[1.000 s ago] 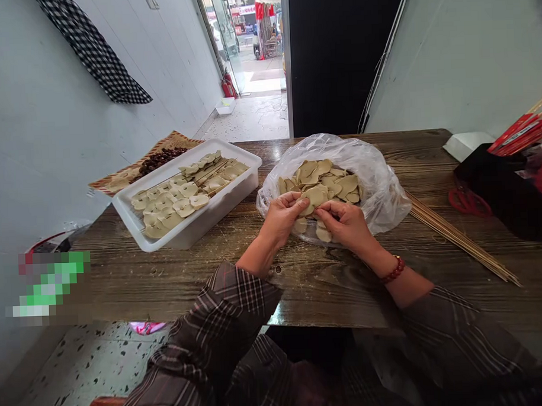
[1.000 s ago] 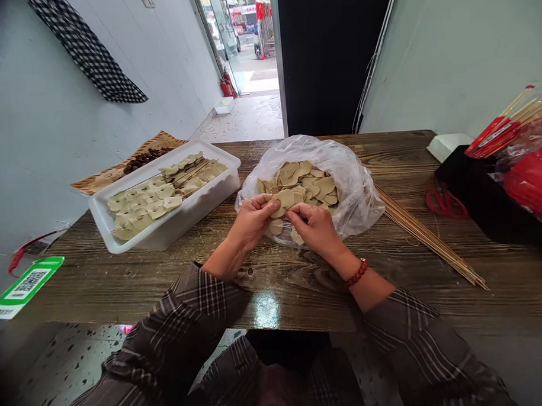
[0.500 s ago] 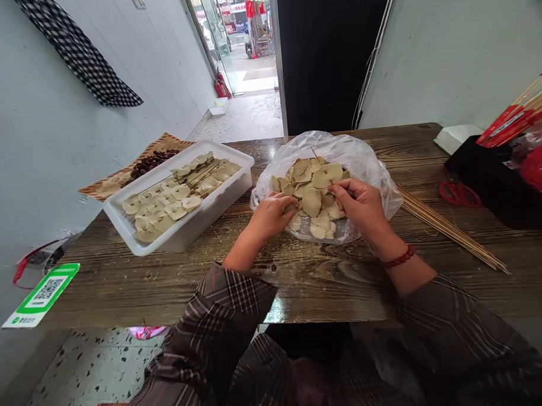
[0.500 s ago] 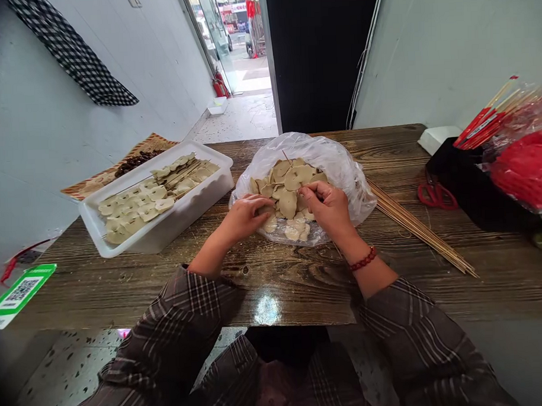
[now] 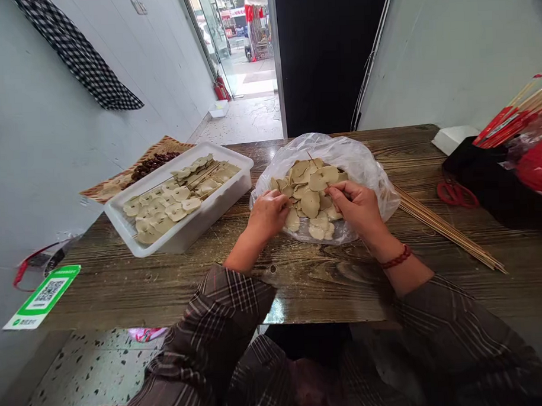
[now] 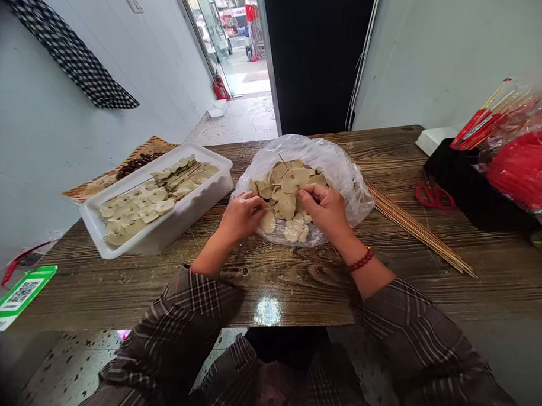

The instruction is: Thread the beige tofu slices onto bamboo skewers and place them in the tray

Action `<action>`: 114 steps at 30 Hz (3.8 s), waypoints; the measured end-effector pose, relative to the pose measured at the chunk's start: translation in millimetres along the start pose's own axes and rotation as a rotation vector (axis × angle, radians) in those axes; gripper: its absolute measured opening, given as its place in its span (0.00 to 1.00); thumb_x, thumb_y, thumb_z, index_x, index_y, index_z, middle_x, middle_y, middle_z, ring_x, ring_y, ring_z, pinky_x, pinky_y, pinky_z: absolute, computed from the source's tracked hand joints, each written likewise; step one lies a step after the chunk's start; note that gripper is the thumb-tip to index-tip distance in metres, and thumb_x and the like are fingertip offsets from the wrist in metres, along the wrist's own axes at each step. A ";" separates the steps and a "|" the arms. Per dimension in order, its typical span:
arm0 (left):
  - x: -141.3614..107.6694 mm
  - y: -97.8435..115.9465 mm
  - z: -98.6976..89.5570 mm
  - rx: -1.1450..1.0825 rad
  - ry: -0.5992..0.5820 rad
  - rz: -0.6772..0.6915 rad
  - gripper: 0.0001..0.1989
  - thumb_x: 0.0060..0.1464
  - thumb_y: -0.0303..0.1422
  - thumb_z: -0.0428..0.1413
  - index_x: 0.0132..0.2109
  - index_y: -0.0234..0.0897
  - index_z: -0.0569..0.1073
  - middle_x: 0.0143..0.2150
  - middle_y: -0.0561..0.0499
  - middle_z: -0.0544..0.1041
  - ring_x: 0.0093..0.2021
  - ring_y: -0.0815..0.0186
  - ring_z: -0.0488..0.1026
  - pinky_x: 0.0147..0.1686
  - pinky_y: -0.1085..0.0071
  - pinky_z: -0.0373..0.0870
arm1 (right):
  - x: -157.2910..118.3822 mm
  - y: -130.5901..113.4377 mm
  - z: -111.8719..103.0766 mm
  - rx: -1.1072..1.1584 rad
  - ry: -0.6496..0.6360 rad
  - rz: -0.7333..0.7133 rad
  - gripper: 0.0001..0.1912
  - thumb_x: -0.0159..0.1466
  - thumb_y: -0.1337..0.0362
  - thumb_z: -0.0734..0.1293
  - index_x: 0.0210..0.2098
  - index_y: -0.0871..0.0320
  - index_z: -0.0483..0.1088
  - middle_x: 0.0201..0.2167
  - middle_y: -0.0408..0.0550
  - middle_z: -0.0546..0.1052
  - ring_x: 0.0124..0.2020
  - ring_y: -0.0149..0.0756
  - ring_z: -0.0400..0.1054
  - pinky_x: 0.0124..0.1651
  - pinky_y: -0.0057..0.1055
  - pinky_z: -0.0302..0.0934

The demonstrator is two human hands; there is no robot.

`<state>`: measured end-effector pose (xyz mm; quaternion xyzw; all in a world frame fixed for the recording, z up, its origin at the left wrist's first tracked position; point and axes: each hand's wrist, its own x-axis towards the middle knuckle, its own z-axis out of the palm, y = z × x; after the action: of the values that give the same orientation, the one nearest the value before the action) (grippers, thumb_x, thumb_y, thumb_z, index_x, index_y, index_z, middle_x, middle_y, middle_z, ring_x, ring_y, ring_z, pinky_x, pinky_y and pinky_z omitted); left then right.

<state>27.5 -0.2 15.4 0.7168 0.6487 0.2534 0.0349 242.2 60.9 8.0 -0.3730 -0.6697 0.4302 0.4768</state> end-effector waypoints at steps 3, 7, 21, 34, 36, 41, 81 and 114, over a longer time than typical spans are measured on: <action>0.6 -0.3 -2.1 -0.233 0.074 -0.096 0.04 0.50 0.26 0.55 0.30 0.36 0.75 0.32 0.50 0.75 0.35 0.65 0.70 0.39 0.67 0.67 | -0.8 -1.6 0.6 0.016 -0.003 0.010 0.15 0.61 0.54 0.67 0.32 0.61 0.75 0.15 0.38 0.67 0.17 0.27 0.58 0.22 0.26 0.49; 1.1 -2.5 -5.0 -0.776 0.186 -0.277 0.04 0.49 0.31 0.58 0.32 0.35 0.72 0.28 0.53 0.73 0.28 0.71 0.69 0.32 0.72 0.68 | -2.6 -4.6 1.4 0.023 -0.021 0.000 0.14 0.61 0.54 0.67 0.32 0.61 0.75 0.15 0.38 0.66 0.17 0.27 0.57 0.22 0.26 0.48; 2.9 -6.1 -12.0 -1.549 0.395 -0.581 0.12 0.46 0.26 0.64 0.38 0.33 0.71 0.35 0.50 0.78 0.31 0.68 0.79 0.34 0.71 0.79 | -19.5 -13.9 14.2 -0.158 -0.322 -0.071 0.15 0.63 0.55 0.64 0.32 0.60 0.76 0.16 0.41 0.69 0.19 0.29 0.59 0.23 0.27 0.51; 2.3 -9.6 -10.6 -1.541 0.549 -0.494 0.13 0.43 0.27 0.66 0.32 0.34 0.68 0.28 0.55 0.73 0.31 0.71 0.75 0.39 0.66 0.79 | -25.9 -9.3 17.7 -0.257 -0.385 -0.106 0.15 0.65 0.57 0.63 0.33 0.59 0.77 0.21 0.43 0.74 0.23 0.31 0.64 0.28 0.27 0.54; 2.4 -8.8 -10.9 -1.526 0.549 -0.493 0.14 0.42 0.28 0.66 0.32 0.35 0.68 0.28 0.55 0.73 0.30 0.71 0.74 0.39 0.66 0.79 | -25.4 -7.5 17.7 -0.259 -0.383 -0.105 0.15 0.65 0.57 0.63 0.33 0.59 0.77 0.21 0.43 0.74 0.23 0.30 0.64 0.28 0.27 0.54; 2.5 -3.4 -12.8 -1.469 0.534 -0.483 0.15 0.40 0.29 0.68 0.32 0.35 0.69 0.27 0.57 0.73 0.28 0.73 0.72 0.36 0.70 0.78 | -23.8 -8.6 18.3 -0.310 -0.340 -0.145 0.14 0.65 0.59 0.63 0.31 0.59 0.76 0.24 0.44 0.77 0.25 0.31 0.66 0.30 0.28 0.56; 0.5 -1.0 -8.3 -1.646 0.407 -0.658 0.12 0.48 0.25 0.64 0.35 0.34 0.66 0.30 0.51 0.77 0.30 0.66 0.79 0.33 0.68 0.79 | -26.2 -6.7 19.9 -0.257 -0.372 -0.173 0.14 0.66 0.57 0.63 0.34 0.58 0.77 0.22 0.44 0.75 0.24 0.33 0.67 0.27 0.28 0.56; -2.1 19.8 4.7 -1.518 0.284 -0.533 0.15 0.41 0.34 0.69 0.36 0.36 0.74 0.29 0.55 0.76 0.28 0.72 0.72 0.29 0.77 0.70 | -22.8 -9.8 20.3 -0.178 -0.300 -0.034 0.14 0.64 0.56 0.63 0.32 0.59 0.75 0.17 0.40 0.68 0.19 0.29 0.59 0.25 0.27 0.53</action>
<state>47.5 -4.0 18.2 0.2808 0.4473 0.6954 0.4874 228.0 32.2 6.3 -0.3340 -0.7752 0.4117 0.3437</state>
